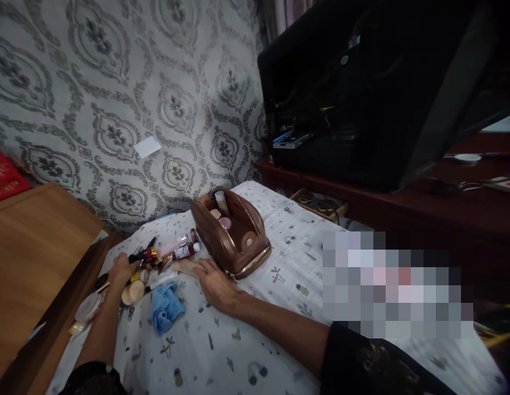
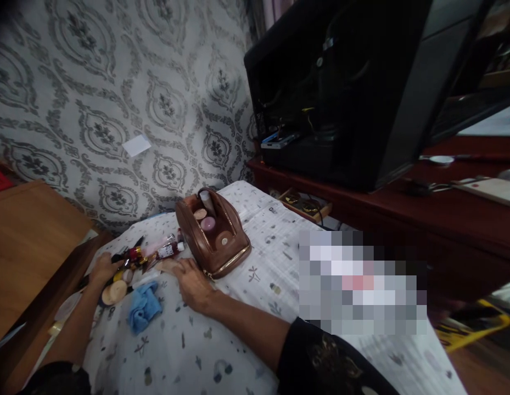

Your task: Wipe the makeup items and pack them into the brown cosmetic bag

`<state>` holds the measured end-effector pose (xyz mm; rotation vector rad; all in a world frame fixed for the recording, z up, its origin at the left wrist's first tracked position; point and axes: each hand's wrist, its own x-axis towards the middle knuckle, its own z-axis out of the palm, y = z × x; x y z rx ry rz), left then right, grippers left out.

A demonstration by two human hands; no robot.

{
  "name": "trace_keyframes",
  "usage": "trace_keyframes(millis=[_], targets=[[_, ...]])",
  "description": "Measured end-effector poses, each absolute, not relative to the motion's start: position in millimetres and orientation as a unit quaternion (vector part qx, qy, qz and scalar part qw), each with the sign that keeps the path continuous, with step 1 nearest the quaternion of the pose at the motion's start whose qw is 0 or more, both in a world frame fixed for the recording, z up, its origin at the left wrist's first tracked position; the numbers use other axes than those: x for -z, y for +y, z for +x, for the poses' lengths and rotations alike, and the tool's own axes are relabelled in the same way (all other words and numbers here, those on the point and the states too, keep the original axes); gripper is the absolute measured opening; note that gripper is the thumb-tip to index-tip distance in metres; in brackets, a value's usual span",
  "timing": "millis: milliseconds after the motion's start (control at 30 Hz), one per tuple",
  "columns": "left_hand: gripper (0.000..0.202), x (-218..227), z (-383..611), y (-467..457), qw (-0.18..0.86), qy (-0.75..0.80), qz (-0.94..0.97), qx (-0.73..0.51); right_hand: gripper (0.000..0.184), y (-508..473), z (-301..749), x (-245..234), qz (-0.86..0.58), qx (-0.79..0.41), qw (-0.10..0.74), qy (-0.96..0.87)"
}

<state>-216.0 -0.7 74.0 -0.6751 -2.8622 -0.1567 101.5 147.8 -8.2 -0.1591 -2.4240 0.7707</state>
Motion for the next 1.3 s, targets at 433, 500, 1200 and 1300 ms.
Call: trace_keyframes(millis=[433,500,1200,1300], targets=[[0.044,-72,-136,7,0.143,-0.945,-0.276,0.096,0.06,149,98,13,-0.046,-0.272,0.278,-0.92],[0.041,-71,-121,10,0.162,-0.926,-0.313,0.138,0.057,148,97,15,-0.051,-0.271,0.289,-0.917],[0.067,-14,-43,-30,0.084,-0.794,-0.568,0.198,0.029,152,101,12,-0.018,-0.278,0.343,-0.897],[0.063,-10,-52,-39,0.061,-0.815,-0.532,0.222,0.029,149,103,14,-0.032,-0.235,0.335,-0.912]])
